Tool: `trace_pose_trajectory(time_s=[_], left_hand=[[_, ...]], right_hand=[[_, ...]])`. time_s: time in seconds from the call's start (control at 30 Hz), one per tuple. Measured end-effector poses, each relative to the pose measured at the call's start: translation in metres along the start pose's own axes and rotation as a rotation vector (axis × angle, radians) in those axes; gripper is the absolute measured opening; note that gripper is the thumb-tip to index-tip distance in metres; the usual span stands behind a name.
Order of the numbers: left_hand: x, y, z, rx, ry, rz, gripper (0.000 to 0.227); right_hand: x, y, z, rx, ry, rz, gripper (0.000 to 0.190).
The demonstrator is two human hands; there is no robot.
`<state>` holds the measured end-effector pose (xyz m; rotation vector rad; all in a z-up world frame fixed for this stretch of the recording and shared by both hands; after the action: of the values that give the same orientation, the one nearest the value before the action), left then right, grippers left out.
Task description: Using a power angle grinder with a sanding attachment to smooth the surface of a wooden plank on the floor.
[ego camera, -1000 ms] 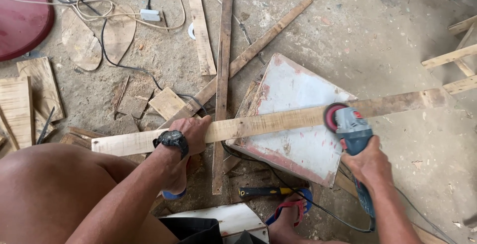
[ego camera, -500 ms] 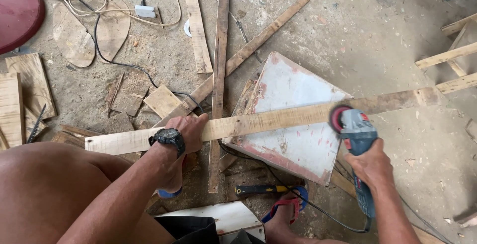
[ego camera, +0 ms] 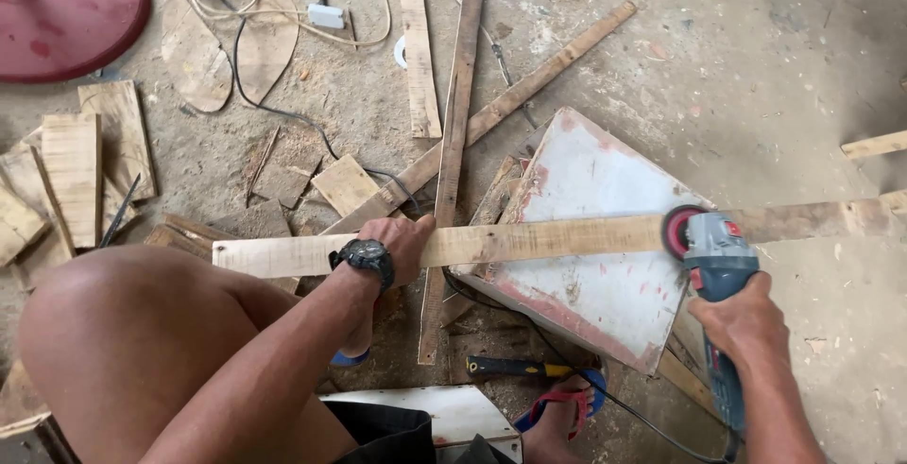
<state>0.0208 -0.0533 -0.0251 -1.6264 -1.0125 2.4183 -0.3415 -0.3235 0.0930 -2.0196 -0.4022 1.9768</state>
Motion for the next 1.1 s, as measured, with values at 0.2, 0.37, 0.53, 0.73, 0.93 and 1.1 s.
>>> trace_pose_trajectory(time_s=[0.2, 0.37, 0.53, 0.73, 0.93, 1.1], left_hand=[[0.003, 0.0, 0.001, -0.002, 0.009, 0.016, 0.016], [0.006, 0.001, 0.002, 0.002, 0.014, 0.043, 0.017], [0.002, 0.001, 0.0, 0.008, 0.014, 0.08, 0.012], [0.005, 0.0, 0.001, 0.017, 0.024, 0.071, 0.008], [0.004, 0.002, 0.001, 0.011, 0.036, 0.07, 0.02], [0.004, 0.005, -0.002, 0.018, -0.081, 0.106, 0.026]], right_hand=[[0.031, -0.063, -0.055, -0.116, 0.047, -0.175, 0.069], [0.047, -0.074, -0.082, -0.305, -0.095, -0.172, 0.078], [0.029, -0.06, -0.073, -0.116, 0.015, -0.205, 0.073], [0.005, 0.002, -0.007, -0.051, 0.01, -0.01, 0.071], [0.011, -0.05, -0.054, -0.059, 0.071, -0.137, 0.072], [0.055, -0.075, -0.083, -0.243, -0.084, -0.139, 0.069]])
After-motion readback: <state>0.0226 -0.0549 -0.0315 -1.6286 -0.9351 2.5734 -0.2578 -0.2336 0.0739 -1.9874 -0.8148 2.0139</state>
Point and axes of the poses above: each hand's wrist, its own y-axis towards the middle knuckle, its own x-axis out of the palm, z = x × y, the point moved 6 cm from there along y, towards the middle knuckle, and after that the axes turned 2 degrees about -z, right-handed, at the moved point
